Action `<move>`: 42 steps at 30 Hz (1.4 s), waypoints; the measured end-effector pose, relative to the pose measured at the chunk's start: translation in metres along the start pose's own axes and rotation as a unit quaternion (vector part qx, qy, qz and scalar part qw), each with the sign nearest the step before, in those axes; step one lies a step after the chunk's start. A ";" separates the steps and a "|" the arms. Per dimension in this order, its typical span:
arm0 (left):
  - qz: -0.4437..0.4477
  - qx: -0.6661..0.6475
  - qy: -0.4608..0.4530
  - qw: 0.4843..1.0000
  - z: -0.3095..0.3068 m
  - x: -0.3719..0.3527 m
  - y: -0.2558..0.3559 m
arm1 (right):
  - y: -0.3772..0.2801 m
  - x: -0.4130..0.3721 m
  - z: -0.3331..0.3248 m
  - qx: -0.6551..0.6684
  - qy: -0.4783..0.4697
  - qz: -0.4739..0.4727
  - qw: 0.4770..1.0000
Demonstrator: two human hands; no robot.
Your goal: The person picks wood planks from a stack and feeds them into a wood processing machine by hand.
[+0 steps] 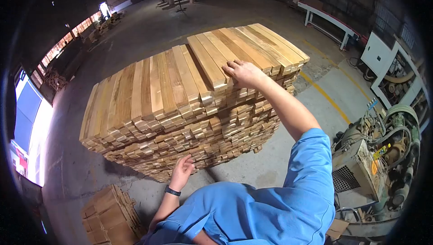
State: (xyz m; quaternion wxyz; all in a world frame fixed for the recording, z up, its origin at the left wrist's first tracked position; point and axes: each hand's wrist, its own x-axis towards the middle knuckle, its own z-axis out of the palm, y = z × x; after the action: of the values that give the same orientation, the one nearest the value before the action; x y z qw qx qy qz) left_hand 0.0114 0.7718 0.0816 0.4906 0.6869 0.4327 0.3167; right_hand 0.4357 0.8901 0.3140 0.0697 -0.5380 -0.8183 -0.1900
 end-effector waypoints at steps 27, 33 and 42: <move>0.087 -0.083 -0.075 0.990 0.026 0.101 0.112 | 0.019 -0.002 -0.030 -0.077 0.003 -0.114 0.991; 0.051 -0.235 -0.130 0.962 0.030 0.107 0.113 | 0.008 -0.014 -0.064 -0.103 0.021 -0.134 0.985; -0.140 -0.542 -0.124 0.820 0.030 0.131 0.141 | -0.058 -0.057 -0.078 0.102 0.024 -0.059 0.993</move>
State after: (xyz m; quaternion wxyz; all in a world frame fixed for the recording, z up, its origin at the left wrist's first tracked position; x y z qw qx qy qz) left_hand 0.1329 0.8577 0.2070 0.8721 0.2758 0.2186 0.3401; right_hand 0.3995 0.7908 0.3532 0.1323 -0.4738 -0.8621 -0.1216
